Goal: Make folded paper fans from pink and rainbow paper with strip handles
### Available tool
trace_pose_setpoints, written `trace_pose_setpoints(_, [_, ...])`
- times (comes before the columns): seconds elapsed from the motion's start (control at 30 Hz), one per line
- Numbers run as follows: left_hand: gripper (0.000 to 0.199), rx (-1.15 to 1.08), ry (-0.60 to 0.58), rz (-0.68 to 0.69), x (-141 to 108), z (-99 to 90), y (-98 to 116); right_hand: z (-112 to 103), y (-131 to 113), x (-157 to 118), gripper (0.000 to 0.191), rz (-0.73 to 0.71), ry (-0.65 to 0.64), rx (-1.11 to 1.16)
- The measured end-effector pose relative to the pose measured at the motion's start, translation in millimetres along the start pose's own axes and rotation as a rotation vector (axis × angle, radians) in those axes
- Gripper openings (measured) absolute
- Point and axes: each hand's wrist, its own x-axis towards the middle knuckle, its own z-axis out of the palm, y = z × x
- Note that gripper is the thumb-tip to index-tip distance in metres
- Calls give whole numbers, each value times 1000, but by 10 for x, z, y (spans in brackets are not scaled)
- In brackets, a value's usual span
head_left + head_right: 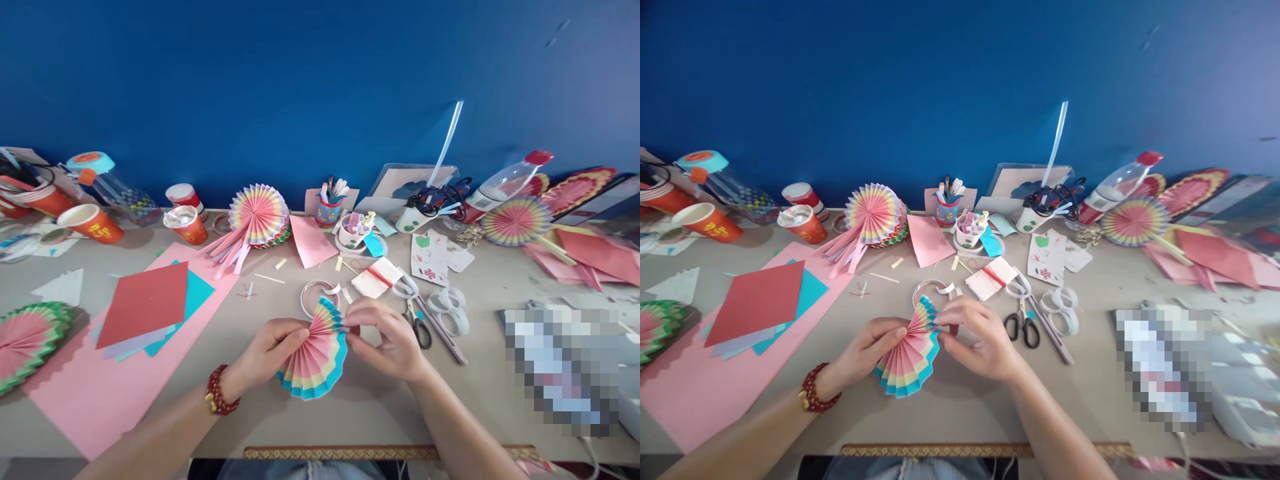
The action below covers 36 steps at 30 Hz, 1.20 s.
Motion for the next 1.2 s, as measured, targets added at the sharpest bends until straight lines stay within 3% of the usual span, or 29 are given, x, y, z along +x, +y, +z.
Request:
trace_pose_setpoints(0.57, [41,65,20,41,12,-31,6,16,55,-69,36,-55,-35,-66])
trace_pose_setpoints(0.9, [41,128,44,76,22,-54,-45,0,92,-116,31,-100,-104,-158])
trace_pose_setpoints(1.2, [37,99,48,89,25,-60,-36,-5,33,-62,24,-137,-78,-278])
